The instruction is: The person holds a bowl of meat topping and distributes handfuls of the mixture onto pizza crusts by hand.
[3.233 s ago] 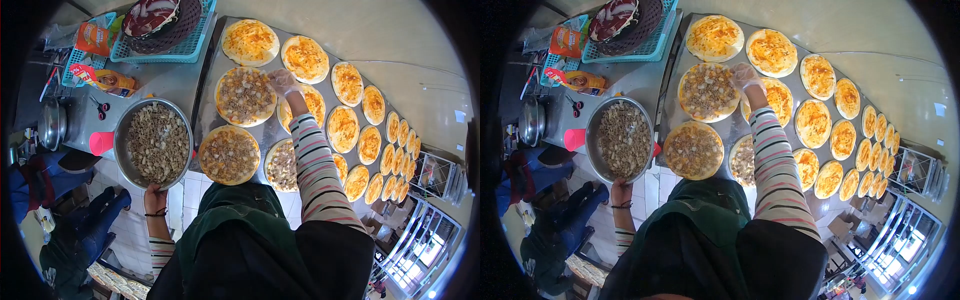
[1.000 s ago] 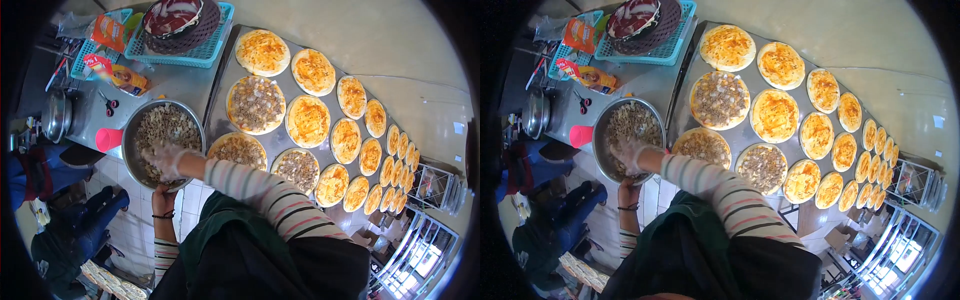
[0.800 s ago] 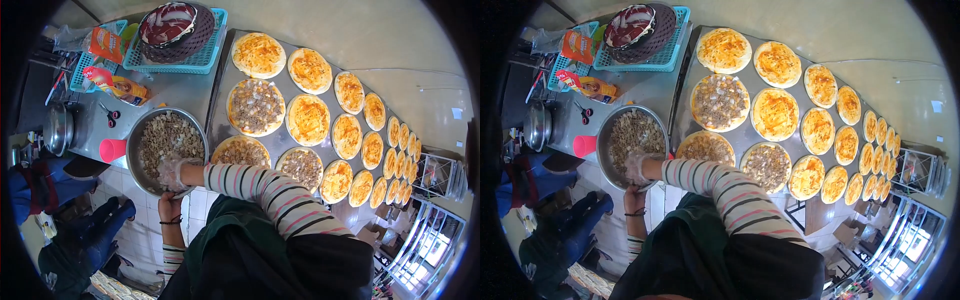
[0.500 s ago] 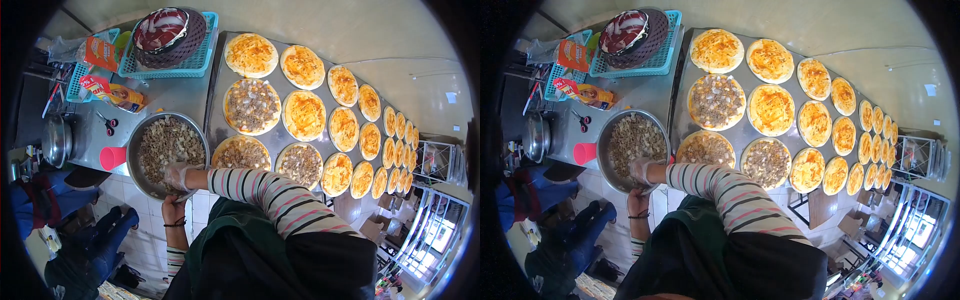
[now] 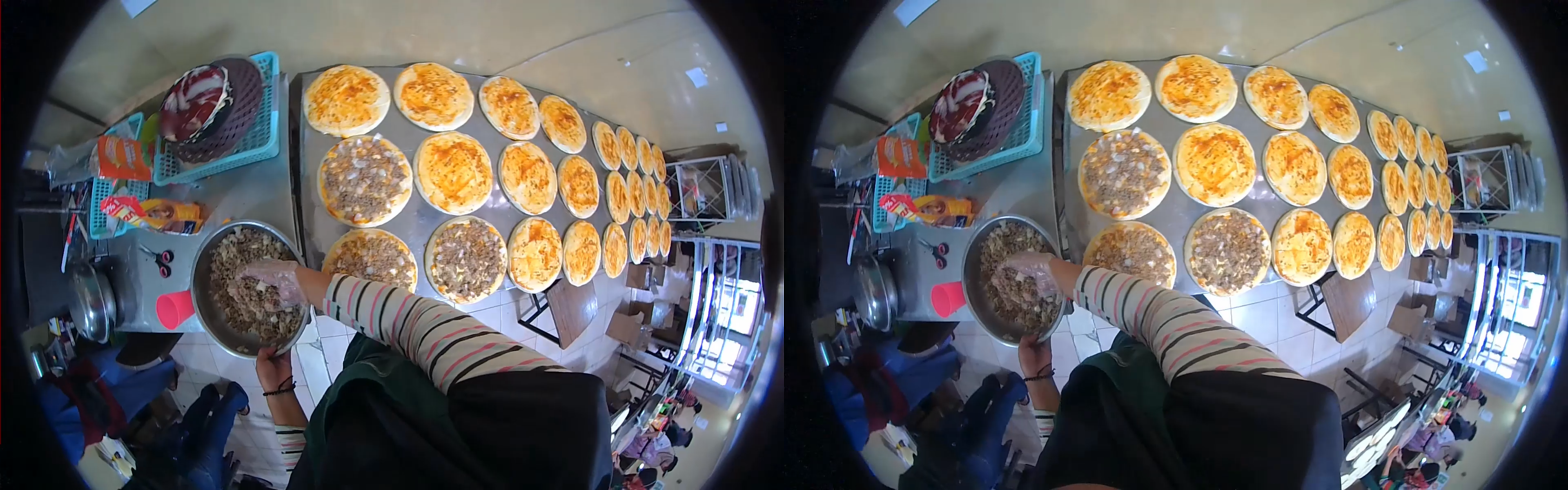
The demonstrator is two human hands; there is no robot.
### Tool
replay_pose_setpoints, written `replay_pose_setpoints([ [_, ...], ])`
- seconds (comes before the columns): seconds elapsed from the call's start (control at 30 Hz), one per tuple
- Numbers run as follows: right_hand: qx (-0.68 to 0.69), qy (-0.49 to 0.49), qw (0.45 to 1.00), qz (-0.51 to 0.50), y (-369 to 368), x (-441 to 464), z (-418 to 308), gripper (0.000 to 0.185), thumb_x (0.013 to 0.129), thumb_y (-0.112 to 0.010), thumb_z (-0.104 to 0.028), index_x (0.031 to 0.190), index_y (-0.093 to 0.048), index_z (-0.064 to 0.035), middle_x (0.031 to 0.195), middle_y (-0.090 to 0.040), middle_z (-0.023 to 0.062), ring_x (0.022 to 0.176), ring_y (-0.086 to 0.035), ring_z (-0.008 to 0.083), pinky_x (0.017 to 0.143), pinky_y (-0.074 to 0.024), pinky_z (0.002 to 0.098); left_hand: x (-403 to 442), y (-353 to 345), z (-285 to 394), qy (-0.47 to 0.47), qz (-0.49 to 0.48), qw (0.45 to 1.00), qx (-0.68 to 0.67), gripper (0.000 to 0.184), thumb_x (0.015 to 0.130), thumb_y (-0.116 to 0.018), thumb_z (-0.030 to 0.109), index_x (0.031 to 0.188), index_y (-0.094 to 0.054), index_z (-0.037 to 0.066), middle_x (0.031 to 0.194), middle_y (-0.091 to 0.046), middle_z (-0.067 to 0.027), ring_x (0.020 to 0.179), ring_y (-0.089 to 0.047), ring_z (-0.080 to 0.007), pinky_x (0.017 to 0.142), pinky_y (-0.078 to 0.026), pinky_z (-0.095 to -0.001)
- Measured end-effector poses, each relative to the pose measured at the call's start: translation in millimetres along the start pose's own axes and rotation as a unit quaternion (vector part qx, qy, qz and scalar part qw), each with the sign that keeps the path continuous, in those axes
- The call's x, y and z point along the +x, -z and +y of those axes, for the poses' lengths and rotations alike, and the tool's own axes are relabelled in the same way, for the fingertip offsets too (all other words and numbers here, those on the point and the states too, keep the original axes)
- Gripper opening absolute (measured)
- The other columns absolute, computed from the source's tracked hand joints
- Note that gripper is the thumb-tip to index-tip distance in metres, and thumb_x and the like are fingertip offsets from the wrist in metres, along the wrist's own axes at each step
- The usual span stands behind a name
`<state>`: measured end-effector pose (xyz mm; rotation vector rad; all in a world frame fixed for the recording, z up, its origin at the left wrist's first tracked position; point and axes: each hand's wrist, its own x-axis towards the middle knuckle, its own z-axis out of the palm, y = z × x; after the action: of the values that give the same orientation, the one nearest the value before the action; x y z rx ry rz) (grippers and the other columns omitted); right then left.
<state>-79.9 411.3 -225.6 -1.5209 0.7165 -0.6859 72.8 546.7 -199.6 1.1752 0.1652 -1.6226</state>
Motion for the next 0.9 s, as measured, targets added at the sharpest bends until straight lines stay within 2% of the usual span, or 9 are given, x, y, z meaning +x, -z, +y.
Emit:
replay_pose_setpoints([
  [0.13,0.571,-0.012,0.819,0.062,65,-71,-100,0.030,0.076,-0.047,-0.008,0.106,-0.045,-0.0042,0.097,-0.051,0.0053,0.090,-0.049,0.0132,0.072,-0.0427,0.0225,-2,-9,-2,-0.006,0.000,1.000,-0.007,0.048,0.059,-0.037,-0.006,0.108,-0.038,-0.006,0.108,-0.045,-0.0192,0.097,-0.047,-0.0319,0.079,-0.045,-0.0423],
  [0.2,0.325,0.073,0.931,0.149,103,-109,-114,0.030,0.075,-0.048,-0.009,0.105,-0.046,-0.0039,0.094,-0.053,0.0071,0.085,-0.051,0.0124,0.067,-0.0434,0.0196,-2,-8,0,-0.003,-0.009,1.000,0.016,0.055,0.055,-0.039,-0.006,0.110,-0.039,-0.002,0.111,-0.044,-0.0144,0.102,-0.044,-0.0276,0.086,-0.038,-0.0383],
  [0.27,0.416,0.039,0.864,0.280,136,-147,-115,0.028,0.077,-0.047,-0.011,0.103,-0.047,-0.0016,0.092,-0.053,0.0067,0.081,-0.052,0.0137,0.066,-0.0439,0.0206,1,-1,1,-0.010,0.038,0.999,0.029,0.052,0.056,-0.039,-0.004,0.108,-0.039,-0.002,0.110,-0.045,-0.0146,0.101,-0.044,-0.0277,0.084,-0.040,-0.0384],
  [0.3,0.035,0.065,0.935,0.348,156,-167,-113,0.030,0.078,-0.045,-0.016,0.103,-0.046,0.0006,0.088,-0.054,0.0083,0.075,-0.054,0.0143,0.061,-0.0451,0.0198,3,0,0,-0.021,0.030,0.999,0.028,0.052,0.057,-0.039,-0.004,0.108,-0.039,-0.003,0.109,-0.045,-0.0165,0.099,-0.046,-0.0292,0.082,-0.042,-0.0391],
  [0.37,0.587,0.042,0.775,0.229,222,-208,-42,0.027,0.076,-0.047,-0.018,0.097,-0.049,-0.0008,0.090,-0.054,0.0093,0.078,-0.053,0.0163,0.062,-0.0463,0.0242,13,16,2,-0.014,0.019,0.999,0.024,0.052,0.057,-0.038,-0.004,0.109,-0.039,-0.003,0.108,-0.046,-0.0161,0.099,-0.046,-0.0296,0.081,-0.043,-0.0401],
  [0.53,-0.037,-0.058,0.905,0.420,304,-252,7,0.027,0.073,-0.048,-0.026,0.086,-0.055,-0.0039,0.083,-0.056,0.0073,0.072,-0.054,0.0173,0.059,-0.0450,0.0272,8,4,-3,-0.043,0.001,0.999,-0.007,0.047,0.058,-0.039,-0.003,0.105,-0.041,-0.003,0.109,-0.046,-0.0160,0.101,-0.044,-0.0293,0.083,-0.041,-0.0404],
  [0.6,-0.046,-0.377,0.856,0.351,316,-248,-4,0.025,0.076,-0.050,-0.026,0.092,-0.055,-0.0068,0.067,-0.055,0.0020,0.060,-0.054,0.0139,0.050,-0.0433,0.0239,5,0,-3,-0.044,0.095,0.994,-0.008,0.045,0.059,-0.039,-0.004,0.103,-0.041,-0.004,0.109,-0.046,-0.0166,0.102,-0.043,-0.0304,0.084,-0.041,-0.0405],
  [0.7,-0.498,-0.046,0.813,0.299,333,-278,47,0.026,0.074,-0.050,-0.022,0.093,-0.055,-0.0060,0.069,-0.056,0.0030,0.060,-0.054,0.0142,0.052,-0.0425,0.0241,5,12,-1,-0.051,0.100,0.993,0.022,0.041,0.060,-0.040,-0.002,0.101,-0.042,-0.003,0.103,-0.049,-0.0143,0.096,-0.047,-0.0271,0.078,-0.043,-0.0383],
  [0.9,-0.570,-0.253,0.729,0.281,310,-262,25,0.023,0.068,-0.047,-0.012,0.087,-0.057,-0.0065,0.075,-0.058,0.0093,0.066,-0.054,0.0202,0.063,-0.0440,0.0273,-5,-11,-9,-0.072,0.132,0.988,0.025,0.031,0.063,-0.041,0.002,0.093,-0.045,0.000,0.094,-0.052,-0.0114,0.085,-0.052,-0.0239,0.068,-0.047,-0.0344],
])
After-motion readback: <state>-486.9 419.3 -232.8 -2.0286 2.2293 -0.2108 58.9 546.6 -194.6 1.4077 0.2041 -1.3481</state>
